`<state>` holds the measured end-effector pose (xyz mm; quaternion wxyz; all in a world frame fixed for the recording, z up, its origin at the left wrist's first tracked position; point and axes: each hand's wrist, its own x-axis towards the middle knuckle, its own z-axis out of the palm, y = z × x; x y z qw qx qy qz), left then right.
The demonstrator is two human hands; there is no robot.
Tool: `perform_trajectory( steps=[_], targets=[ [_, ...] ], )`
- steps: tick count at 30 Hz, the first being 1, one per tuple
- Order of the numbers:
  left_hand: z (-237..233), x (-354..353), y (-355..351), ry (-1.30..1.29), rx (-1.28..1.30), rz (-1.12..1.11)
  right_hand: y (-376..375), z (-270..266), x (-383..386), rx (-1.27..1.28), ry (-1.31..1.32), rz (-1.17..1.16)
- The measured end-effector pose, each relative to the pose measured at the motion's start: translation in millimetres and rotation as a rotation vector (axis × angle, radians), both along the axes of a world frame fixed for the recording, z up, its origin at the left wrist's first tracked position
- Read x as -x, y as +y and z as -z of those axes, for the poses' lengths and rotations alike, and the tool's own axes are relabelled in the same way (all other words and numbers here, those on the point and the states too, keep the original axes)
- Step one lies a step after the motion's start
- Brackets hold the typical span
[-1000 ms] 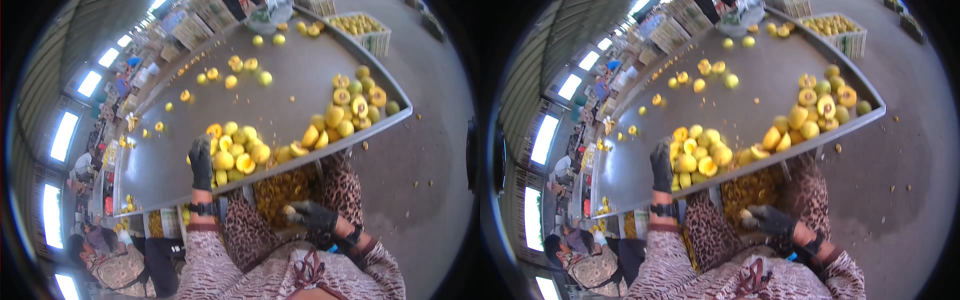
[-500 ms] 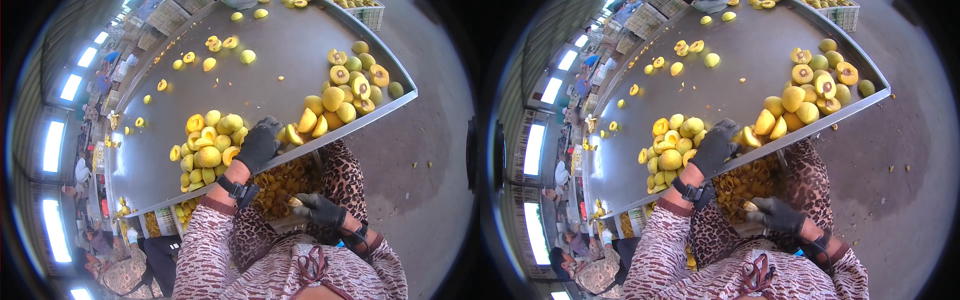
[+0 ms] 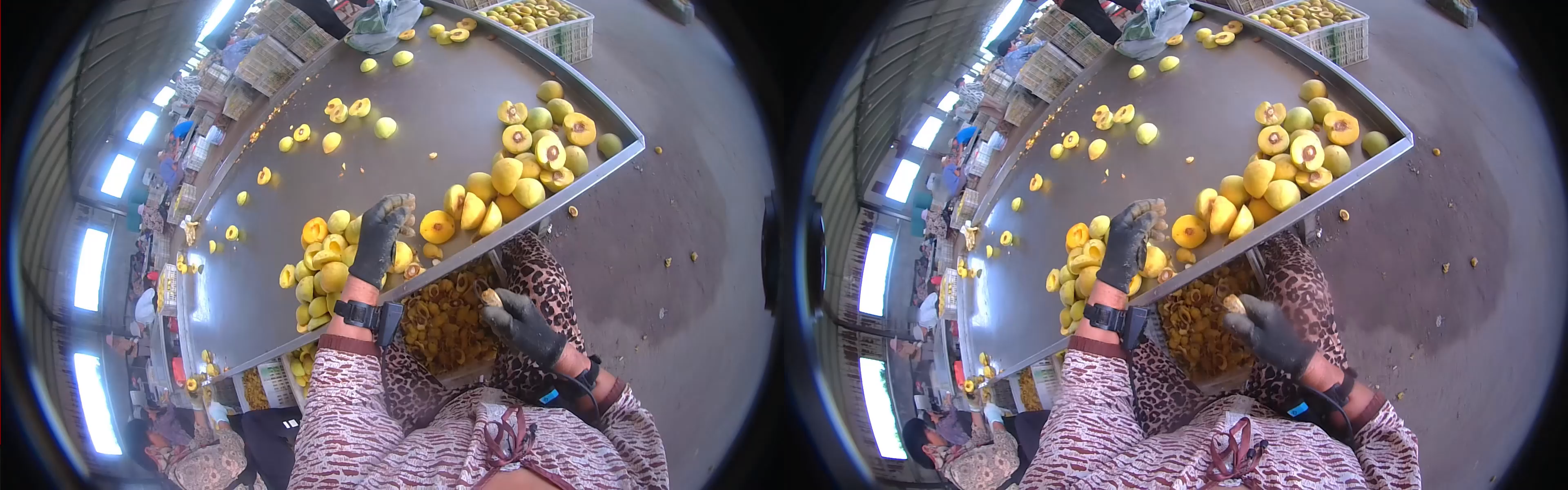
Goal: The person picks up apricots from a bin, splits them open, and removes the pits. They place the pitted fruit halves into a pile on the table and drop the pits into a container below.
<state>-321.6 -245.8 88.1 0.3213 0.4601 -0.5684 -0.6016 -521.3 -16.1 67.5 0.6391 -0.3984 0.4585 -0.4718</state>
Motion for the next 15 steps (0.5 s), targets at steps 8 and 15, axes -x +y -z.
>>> perform_trajectory(
  steps=[8, 15],
  targets=[
    [27.5, 30.8, 25.2, -0.875, 0.782, 0.239, -8.2, 2.0, -17.9, 0.161, 0.111, 0.042],
    [-15.6, 37.9, 56.5, -0.568, 0.781, 0.388, 7.6, -27.8, 2.7, 0.044, -0.073, 0.315]
  ],
)
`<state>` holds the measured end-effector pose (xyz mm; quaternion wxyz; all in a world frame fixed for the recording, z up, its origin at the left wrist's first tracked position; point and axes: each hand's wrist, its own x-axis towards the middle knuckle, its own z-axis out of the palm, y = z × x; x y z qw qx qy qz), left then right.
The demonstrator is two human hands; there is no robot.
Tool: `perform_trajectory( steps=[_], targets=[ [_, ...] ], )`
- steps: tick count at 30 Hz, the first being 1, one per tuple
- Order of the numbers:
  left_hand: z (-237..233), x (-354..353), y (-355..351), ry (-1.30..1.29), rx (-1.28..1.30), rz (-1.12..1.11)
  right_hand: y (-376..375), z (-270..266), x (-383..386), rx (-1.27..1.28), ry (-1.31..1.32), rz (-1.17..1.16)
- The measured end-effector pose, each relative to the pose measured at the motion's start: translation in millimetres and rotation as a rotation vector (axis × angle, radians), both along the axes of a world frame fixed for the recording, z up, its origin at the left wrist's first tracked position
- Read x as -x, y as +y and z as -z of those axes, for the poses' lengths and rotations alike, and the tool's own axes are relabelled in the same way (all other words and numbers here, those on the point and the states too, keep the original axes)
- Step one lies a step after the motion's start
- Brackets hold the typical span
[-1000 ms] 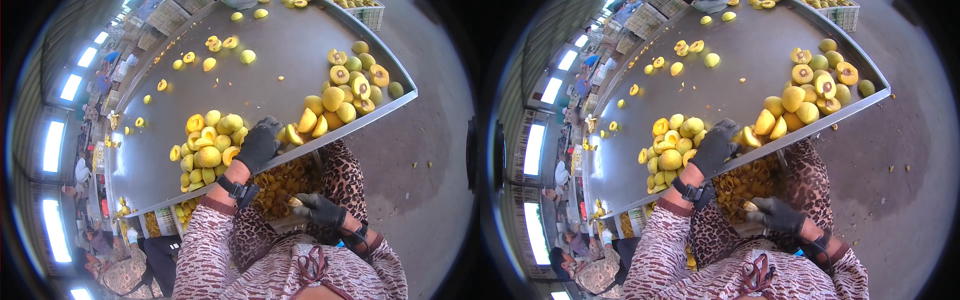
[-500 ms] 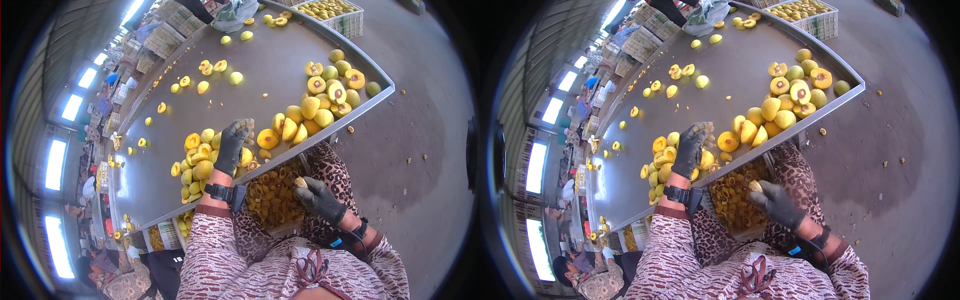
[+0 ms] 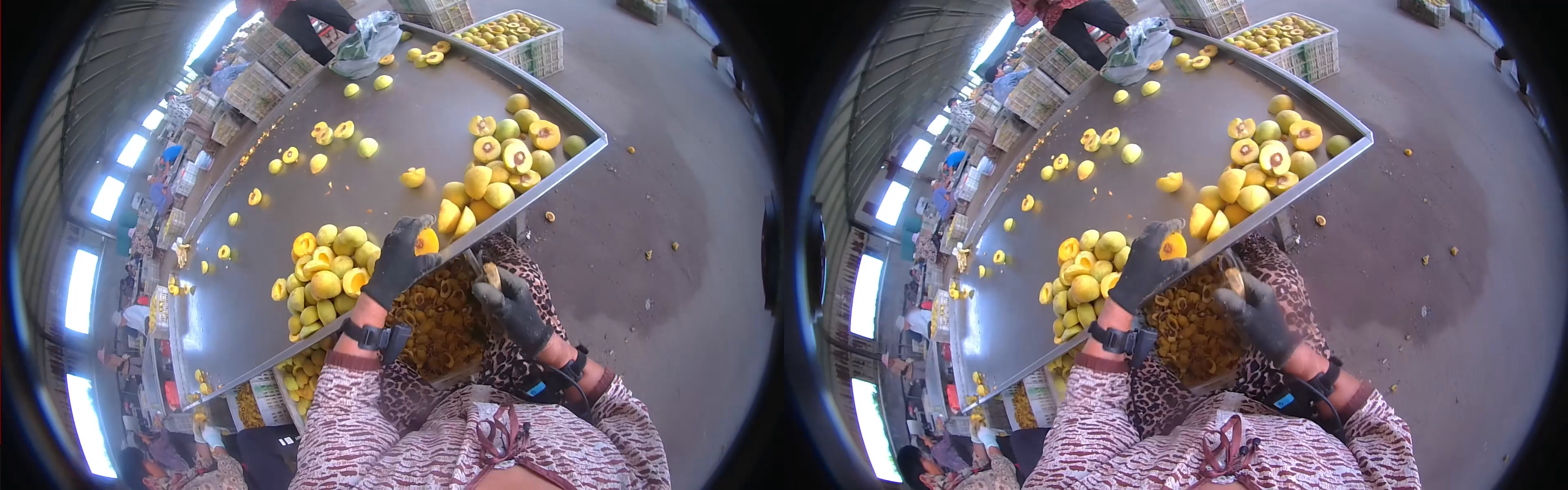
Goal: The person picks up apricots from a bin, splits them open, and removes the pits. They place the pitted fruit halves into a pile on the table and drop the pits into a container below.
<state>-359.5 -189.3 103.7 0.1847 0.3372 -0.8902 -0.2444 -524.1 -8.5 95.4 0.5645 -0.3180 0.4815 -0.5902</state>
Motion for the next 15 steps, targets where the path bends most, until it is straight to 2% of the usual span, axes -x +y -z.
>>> perform_trajectory(
  steps=[2, 3, 4, 5, 6, 8, 9, 10, 12, 13, 14, 15],
  targets=[
    [-30.0, 6.0, 38.1, 0.056, -0.013, 0.158, -8.9, -7.4, 4.5, 0.000, -0.014, 0.031],
    [-35.9, 6.0, 50.6, 0.053, -0.020, 0.150, -13.6, -8.2, 5.7, -0.041, -0.084, -0.055],
    [-40.2, 6.5, 61.8, 0.191, -0.064, 0.160, -16.9, -8.1, 4.8, -0.077, -0.156, -0.143],
    [-40.8, 5.3, 71.1, 0.327, -0.104, 0.168, -19.0, -4.4, 2.5, -0.082, -0.253, -0.148],
    [-33.6, 1.2, 78.6, 0.318, -0.099, 0.156, -22.2, -6.5, -0.9, -0.079, -0.262, -0.161],
    [-12.6, -10.1, 97.5, 0.876, -0.817, -0.123, -26.5, -11.6, -11.4, -0.098, -0.425, -0.136],
    [-14.3, -10.4, 112.5, 0.786, -0.799, -0.253, -29.9, -6.3, -16.0, -0.051, -0.372, -0.187],
    [-5.3, -9.3, 117.8, 0.788, -0.796, -0.264, -33.8, 5.3, -23.0, -0.054, -0.373, -0.197],
    [9.0, -9.1, 123.9, 1.242, -1.020, -0.358, -38.0, 19.0, -37.6, 0.253, 0.234, 0.100],
    [6.8, -14.0, 123.6, 1.050, -0.832, -0.387, -31.5, 13.4, -33.1, 0.183, 0.174, 0.063],
    [4.7, -16.9, 121.8, 1.056, -0.833, -0.395, -27.5, 11.6, -30.5, 0.179, 0.176, 0.054],
    [0.9, -17.2, 118.7, 1.263, -1.055, -0.352, -21.7, 12.9, -27.2, 0.152, 0.251, -0.085]
  ],
)
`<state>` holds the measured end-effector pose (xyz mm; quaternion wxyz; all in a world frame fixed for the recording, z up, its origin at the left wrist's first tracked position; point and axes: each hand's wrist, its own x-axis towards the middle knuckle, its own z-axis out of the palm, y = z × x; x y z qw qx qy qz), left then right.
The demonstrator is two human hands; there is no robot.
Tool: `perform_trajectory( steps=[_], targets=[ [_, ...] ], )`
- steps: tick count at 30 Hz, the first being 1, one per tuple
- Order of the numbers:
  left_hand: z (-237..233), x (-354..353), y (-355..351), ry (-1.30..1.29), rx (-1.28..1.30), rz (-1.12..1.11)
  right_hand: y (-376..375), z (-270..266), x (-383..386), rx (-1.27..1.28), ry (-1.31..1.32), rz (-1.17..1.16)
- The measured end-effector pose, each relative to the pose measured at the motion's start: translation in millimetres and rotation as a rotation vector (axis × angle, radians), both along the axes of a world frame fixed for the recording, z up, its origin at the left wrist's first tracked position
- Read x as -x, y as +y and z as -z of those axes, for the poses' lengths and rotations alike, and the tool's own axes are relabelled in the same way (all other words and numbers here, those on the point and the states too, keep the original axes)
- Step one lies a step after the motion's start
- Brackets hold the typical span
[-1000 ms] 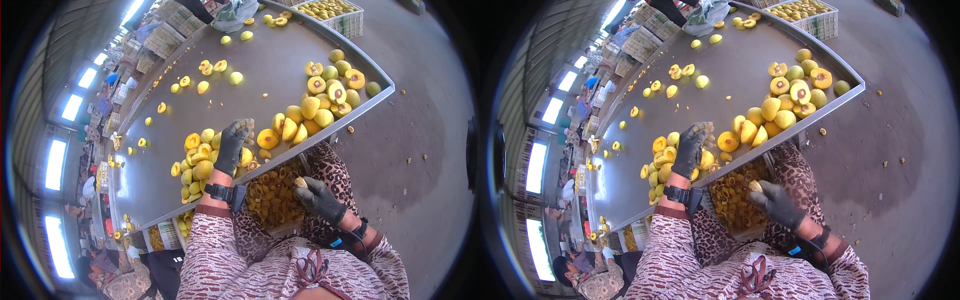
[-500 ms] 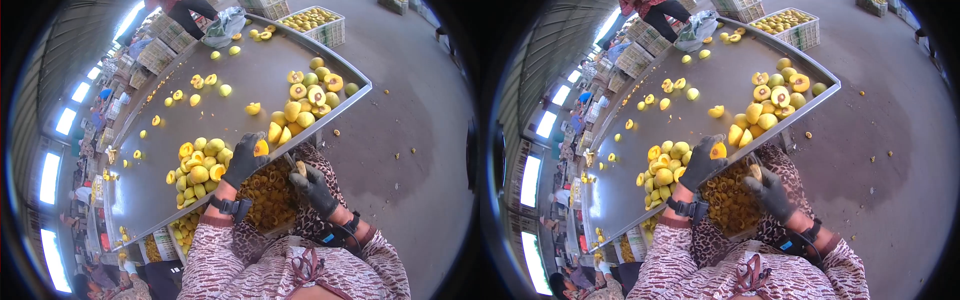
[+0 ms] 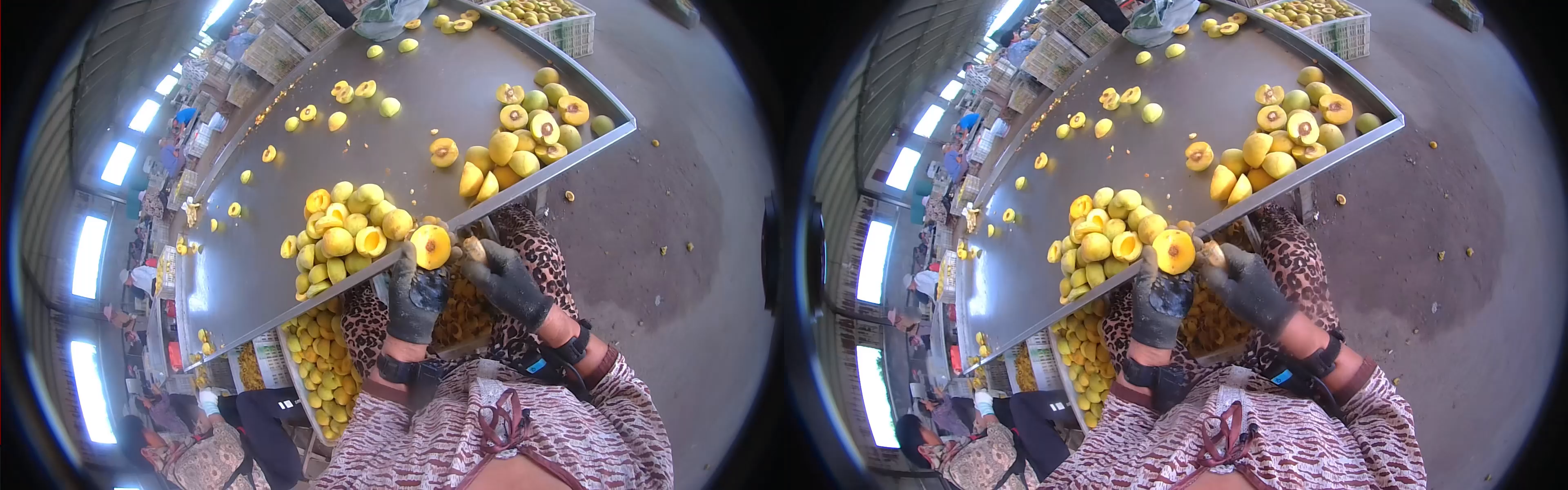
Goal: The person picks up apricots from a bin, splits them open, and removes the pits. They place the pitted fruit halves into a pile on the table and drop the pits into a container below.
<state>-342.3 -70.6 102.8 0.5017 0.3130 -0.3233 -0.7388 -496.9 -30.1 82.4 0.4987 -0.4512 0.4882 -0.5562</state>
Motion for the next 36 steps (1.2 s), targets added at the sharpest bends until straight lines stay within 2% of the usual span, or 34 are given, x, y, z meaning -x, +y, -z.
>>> perform_trajectory(
  steps=[1, 2, 3, 5, 7, 9, 10, 13, 14, 15, 17, 18, 19, 20, 21, 23, 24, 25, 26, 27, 28, 29, 31, 34, 36],
  targets=[
    [-1.3, 0.0, -2.7, 0.262, -0.152, 0.031, 5.6, 2.1, 2.0, -0.042, 0.086, -0.126],
    [2.5, -1.5, -5.0, 0.285, -0.150, 0.059, 7.4, 12.7, -1.3, 0.072, 0.194, -0.119],
    [10.8, -4.0, -5.3, 0.291, -0.157, 0.058, 8.5, 12.1, -2.2, 0.065, 0.199, -0.119],
    [26.0, -8.4, -6.3, -0.865, 0.815, -0.028, 7.0, 9.2, -6.5, 0.135, 0.183, -0.081],
    [24.0, -0.1, -4.9, -0.812, 0.790, -0.062, 4.6, 9.6, -8.8, 0.130, 0.228, -0.079],
    [24.3, 6.4, -3.8, -0.607, 0.578, -0.120, 1.5, 9.5, -11.4, 0.129, 0.274, -0.087],
    [25.6, 7.0, -8.8, 0.054, 0.040, -0.107, 0.1, 8.8, -14.6, 0.129, 0.275, -0.096],
    [24.2, 15.4, -9.9, -0.059, 0.079, -0.251, -3.8, 9.3, -22.9, 0.204, 0.177, -0.080],
    [37.1, 16.6, -13.9, -0.316, 0.240, -0.307, -5.5, 12.9, -23.3, 0.219, 0.183, -0.084],
    [32.8, 18.4, -12.0, -0.317, 0.242, -0.320, -7.9, 17.5, -23.4, 0.237, 0.189, -0.088],
    [13.7, 22.4, -9.4, -0.065, 0.126, -0.199, -8.3, 27.1, -20.3, 0.175, 0.220, -0.155],
    [9.5, 28.2, -6.6, -0.462, 0.482, -0.271, -7.4, 27.6, -18.2, 0.138, 0.061, -0.245],
    [-1.0, 32.9, -5.2, -0.129, 0.116, -0.240, -5.0, 28.0, -15.9, 0.093, -0.098, -0.332],
    [-3.2, 28.3, -6.8, -0.176, 0.149, -0.133, -1.8, 27.8, -13.1, -0.166, -0.272, -0.417],
    [-5.4, 23.4, -9.2, -0.219, 0.181, -0.020, -0.1, 21.4, -8.6, -0.167, -0.270, -0.421],
    [-7.5, 15.6, -20.0, -0.036, 0.047, 0.162, 5.3, 9.6, 3.1, -0.313, -0.367, -0.692],
    [-11.1, 7.9, -36.1, -0.055, 0.235, 0.236, 2.4, 28.4, 2.5, -0.122, -0.299, -0.872],
    [-16.1, -2.5, -49.3, 0.043, 0.125, 0.145, 5.4, 33.1, 1.6, -0.127, -0.301, -0.865],
    [-29.9, -16.0, -63.4, -0.112, 0.160, -0.002, 9.8, 35.7, -0.6, -0.097, -0.263, -0.835],
    [-28.8, -28.9, -83.2, -0.314, 0.352, -0.186, 11.7, 36.1, -2.6, -0.064, -0.223, -0.808],
    [-25.0, -45.9, -105.3, -0.630, 0.611, -0.281, 12.7, 28.7, -3.3, -0.112, -0.219, -0.814],
    [-6.3, -64.7, -129.6, -0.776, 0.739, -0.297, 13.3, 33.3, -4.1, -0.111, -0.220, -0.813],
    [8.3, -94.4, -146.8, -1.371, 0.959, -0.111, 12.5, 49.6, -5.1, -0.107, -0.039, -0.732],
    [14.4, -100.3, -142.0, -1.577, 1.016, 0.023, 7.9, 43.8, 0.2, -0.157, -0.061, -0.704],
    [8.9, -79.7, -135.5, -1.474, 1.104, 0.016, 6.2, 42.8, 0.0, -0.239, -0.086, -0.648]
  ],
)
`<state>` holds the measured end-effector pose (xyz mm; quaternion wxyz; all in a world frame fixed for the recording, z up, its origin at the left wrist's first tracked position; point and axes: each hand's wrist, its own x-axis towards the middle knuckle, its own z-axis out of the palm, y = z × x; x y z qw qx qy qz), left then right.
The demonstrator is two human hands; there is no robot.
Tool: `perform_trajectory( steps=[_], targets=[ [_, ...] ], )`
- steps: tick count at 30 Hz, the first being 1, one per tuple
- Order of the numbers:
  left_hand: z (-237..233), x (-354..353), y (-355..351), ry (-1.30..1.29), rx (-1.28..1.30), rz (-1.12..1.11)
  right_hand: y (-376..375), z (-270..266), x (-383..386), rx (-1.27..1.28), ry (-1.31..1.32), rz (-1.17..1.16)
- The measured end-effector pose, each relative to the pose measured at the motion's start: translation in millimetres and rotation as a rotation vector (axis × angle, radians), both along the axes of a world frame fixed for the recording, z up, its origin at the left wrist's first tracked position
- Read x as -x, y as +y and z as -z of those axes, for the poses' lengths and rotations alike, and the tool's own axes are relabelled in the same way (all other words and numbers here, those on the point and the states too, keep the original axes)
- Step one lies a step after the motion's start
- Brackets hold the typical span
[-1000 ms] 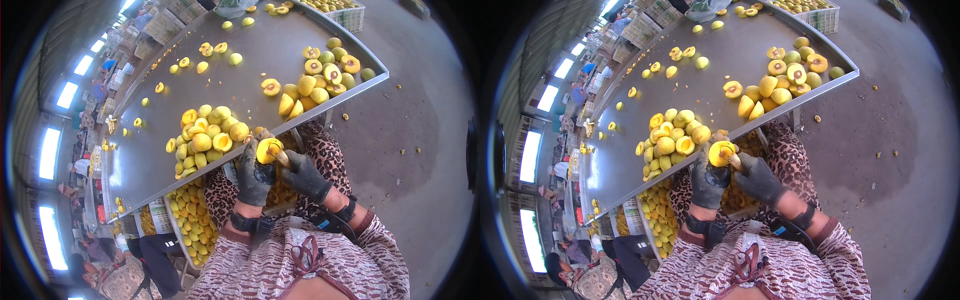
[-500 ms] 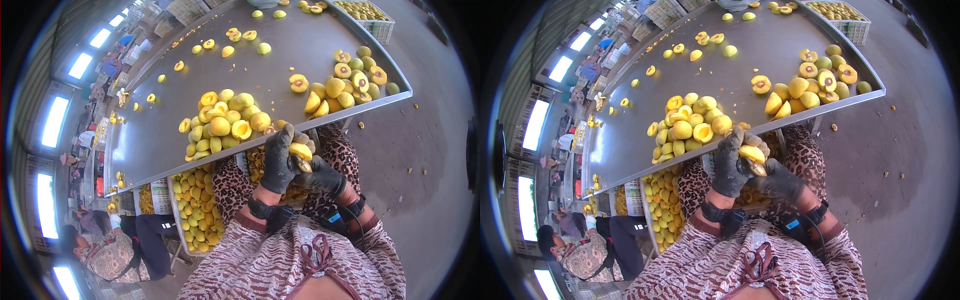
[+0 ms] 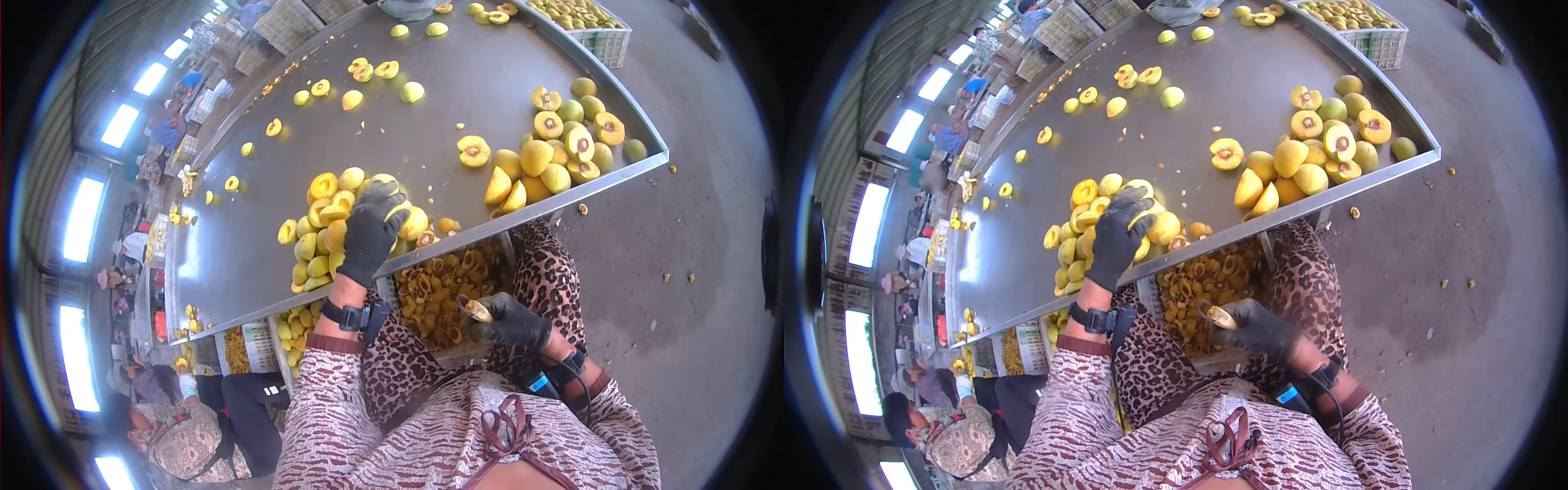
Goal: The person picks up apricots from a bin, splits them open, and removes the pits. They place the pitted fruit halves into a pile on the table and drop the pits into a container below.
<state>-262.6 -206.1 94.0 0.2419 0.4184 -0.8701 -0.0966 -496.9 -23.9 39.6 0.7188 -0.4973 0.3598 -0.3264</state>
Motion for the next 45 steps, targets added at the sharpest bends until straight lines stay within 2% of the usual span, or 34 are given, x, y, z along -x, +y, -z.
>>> perform_trajectory(
  steps=[1, 2, 3, 6, 8, 9, 11, 13, 15, 17, 19, 20, 21, 22, 23, 25, 26, 27, 29, 30, 31, 33, 36, 38, 40, 42, 44, 45],
  targets=[
    [0.9, 16.5, -3.3, 0.079, 0.047, 0.090, -2.5, 1.5, -0.2, 0.007, 0.014, 0.013],
    [4.5, 33.1, -8.0, 0.133, -0.032, 0.116, -4.2, 2.5, -0.8, 0.004, -0.049, 0.031],
    [11.4, 48.3, -19.2, 0.152, -0.049, 0.134, -4.6, 3.7, -0.2, 0.000, -0.114, 0.047],
    [21.2, 99.0, -48.2, 0.244, -0.032, 0.114, -4.3, -5.6, 6.8, -0.010, -0.074, 0.085],
    [21.5, 128.0, -69.7, -0.025, -0.130, -0.096, 0.1, 2.0, 10.1, 0.013, -0.040, 0.151],
    [24.3, 136.0, -80.3, -0.010, -0.114, -0.082, -1.8, -0.2, 15.4, 0.032, -0.026, 0.164],
    [40.8, 147.8, -90.7, -0.163, -0.205, -0.114, 2.5, -5.1, 24.9, 0.063, -0.002, 0.218],
    [40.9, 147.5, -92.4, -0.131, -0.230, -0.055, 0.2, -10.9, 33.0, 0.079, 0.019, 0.251],
    [27.1, 139.0, -85.6, 0.566, -0.762, -0.004, -3.2, -23.0, 34.7, 0.002, 0.074, 0.448],
    [14.0, 124.7, -68.1, 0.591, -0.737, 0.027, -8.3, -20.3, 31.0, 0.029, -0.002, 0.509],
    [-14.7, 114.2, -24.9, 0.758, -0.831, 0.154, -18.3, -36.7, 28.0, 0.046, -0.013, 0.587],
    [-35.1, 114.1, 2.5, 0.808, -0.883, 0.160, -23.6, -34.8, 24.6, 0.160, 0.051, 0.597],
    [-47.1, 113.7, 24.4, 0.860, -0.935, 0.166, -27.5, -42.7, 20.8, 0.150, 0.040, 0.595],
    [-42.7, 108.0, 32.9, 0.790, -0.837, 0.210, -30.6, -55.1, 16.6, 0.231, 0.051, 0.626],
    [-39.7, 104.9, 52.2, 0.790, -0.847, 0.188, -28.2, -63.0, 12.9, 0.302, 0.064, 0.648],
    [-43.3, 109.2, 80.6, 1.286, -1.043, 0.212, -31.4, -50.4, 3.6, 0.396, 0.069, 0.694],
    [-32.1, 101.3, 78.8, 0.749, -0.565, 0.096, -29.5, -48.7, 0.4, 0.289, 0.019, 0.702],
    [-28.7, 98.7, 81.7, 0.757, -0.565, 0.091, -28.7, -49.3, -1.2, 0.184, -0.028, 0.712],
    [-24.1, 99.3, 89.7, 1.149, -0.820, 0.216, -29.3, -52.8, 1.1, 0.228, -0.039, 0.663],
    [-27.0, 103.9, 93.9, 1.213, -0.814, 0.157, -28.0, -52.0, 0.0, 0.288, 0.045, 0.661],
    [-27.0, 103.7, 96.5, 1.224, -0.816, 0.160, -25.8, -51.9, -0.4, 0.348, 0.130, 0.658],
    [-27.6, 103.2, 100.0, 1.041, -0.598, 0.111, -21.8, -57.3, 0.1, 0.327, 0.122, 0.648],
    [-29.5, 104.4, 100.0, 1.064, -0.576, 0.121, -24.5, -63.4, -4.6, 0.385, 0.205, 0.673],
    [-31.4, 106.5, 103.3, 1.077, -0.563, 0.118, -28.3, -54.6, -10.4, 0.385, 0.125, 0.647],
    [-32.9, 110.1, 106.5, 1.369, -0.738, 0.115, -31.0, -50.4, -13.8, 0.395, 0.149, 0.634],
    [-28.8, 109.1, 105.4, 1.462, -0.787, 0.113, -31.4, -46.3, -18.6, 0.405, 0.173, 0.626],
    [-16.7, 105.3, 104.8, 1.578, -0.856, 0.049, -27.9, -41.4, -27.2, 0.423, 0.031, 0.688],
    [-11.0, 107.0, 102.6, 1.612, -0.862, 0.020, -28.0, -33.0, -30.5, 0.479, 0.098, 0.696]
  ],
)
